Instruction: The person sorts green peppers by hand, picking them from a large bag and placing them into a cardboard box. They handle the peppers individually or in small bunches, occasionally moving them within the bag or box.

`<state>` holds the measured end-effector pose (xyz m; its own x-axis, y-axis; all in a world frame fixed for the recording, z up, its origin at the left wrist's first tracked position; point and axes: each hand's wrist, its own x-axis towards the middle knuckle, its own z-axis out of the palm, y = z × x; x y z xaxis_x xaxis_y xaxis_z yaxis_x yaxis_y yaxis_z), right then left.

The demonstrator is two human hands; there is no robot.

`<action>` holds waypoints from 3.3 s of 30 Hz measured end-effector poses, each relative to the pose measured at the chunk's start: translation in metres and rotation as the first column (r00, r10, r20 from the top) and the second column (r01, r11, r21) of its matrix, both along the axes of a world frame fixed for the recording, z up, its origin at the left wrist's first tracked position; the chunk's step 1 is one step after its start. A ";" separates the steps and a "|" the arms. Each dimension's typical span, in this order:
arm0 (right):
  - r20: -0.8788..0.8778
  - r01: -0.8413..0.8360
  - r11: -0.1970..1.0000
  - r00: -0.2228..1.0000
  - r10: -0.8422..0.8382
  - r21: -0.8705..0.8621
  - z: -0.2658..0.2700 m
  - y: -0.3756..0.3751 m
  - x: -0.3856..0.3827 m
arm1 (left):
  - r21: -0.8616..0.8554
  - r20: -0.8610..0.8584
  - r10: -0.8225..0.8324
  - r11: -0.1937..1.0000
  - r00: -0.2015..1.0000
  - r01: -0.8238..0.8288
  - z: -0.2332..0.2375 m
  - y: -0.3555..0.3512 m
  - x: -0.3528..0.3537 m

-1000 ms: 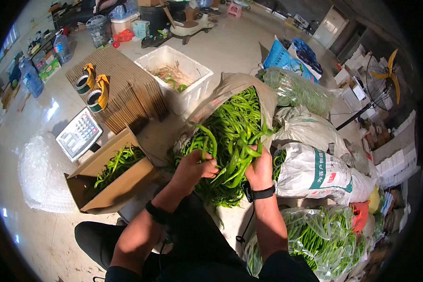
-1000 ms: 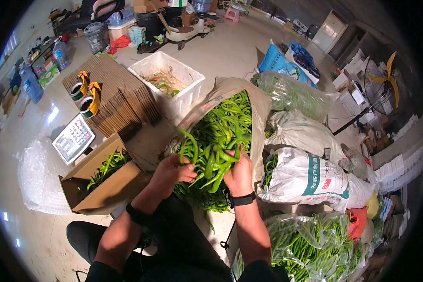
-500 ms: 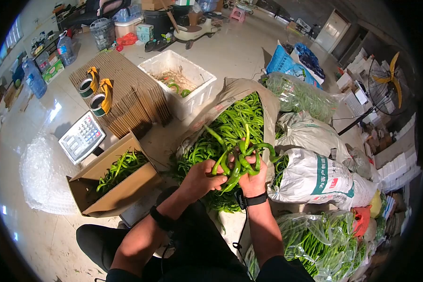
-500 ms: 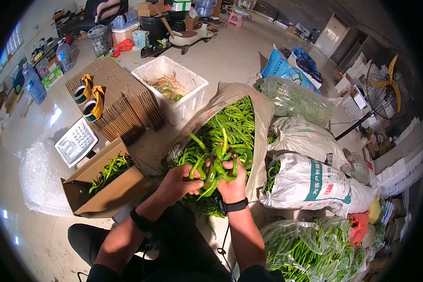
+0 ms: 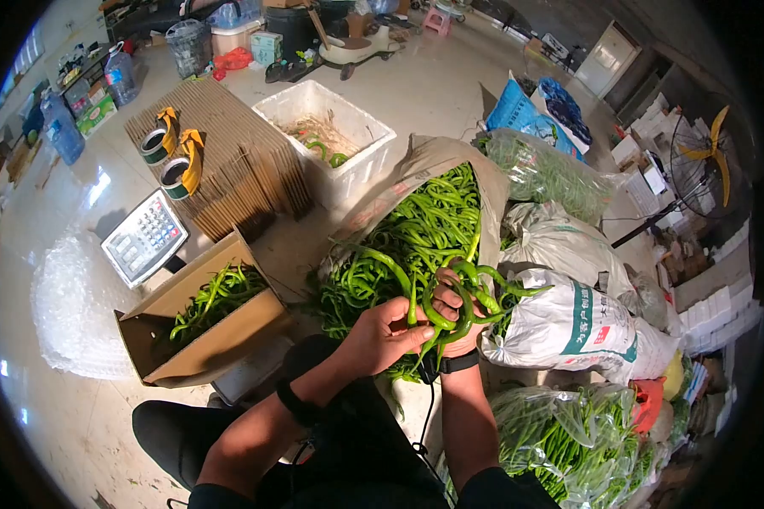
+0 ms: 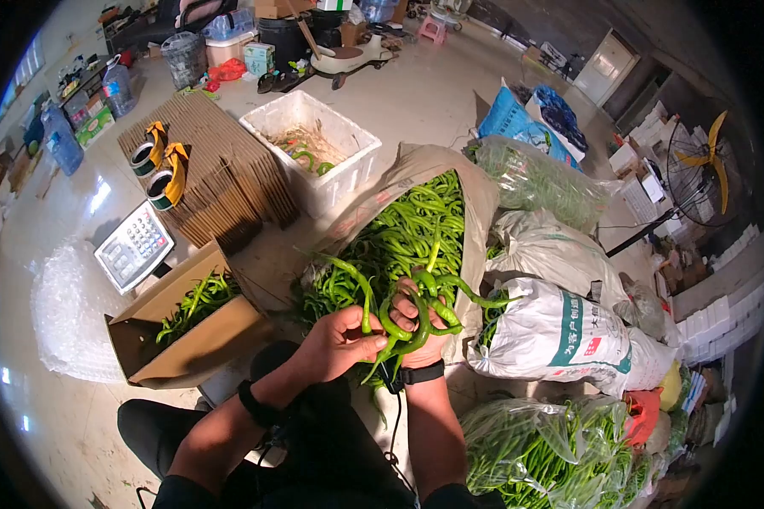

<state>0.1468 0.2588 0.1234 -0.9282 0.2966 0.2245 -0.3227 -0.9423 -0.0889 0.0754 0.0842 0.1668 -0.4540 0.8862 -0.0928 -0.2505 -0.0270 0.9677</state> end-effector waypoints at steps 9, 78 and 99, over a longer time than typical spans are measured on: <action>-0.040 -0.070 0.997 0.997 0.069 -0.022 -0.007 0.001 -0.003 | 0.046 -0.031 -0.007 0.999 1.000 0.008 0.005 -0.001 0.005; 0.614 -0.365 0.755 0.787 -0.063 0.545 0.016 -0.023 -0.043 | 0.169 0.494 0.358 0.854 0.792 -0.492 -0.021 -0.023 -0.040; 0.270 -0.114 0.313 0.812 -0.517 0.943 0.083 0.005 0.006 | 0.063 0.281 0.297 0.943 0.913 -0.326 -0.009 -0.006 -0.031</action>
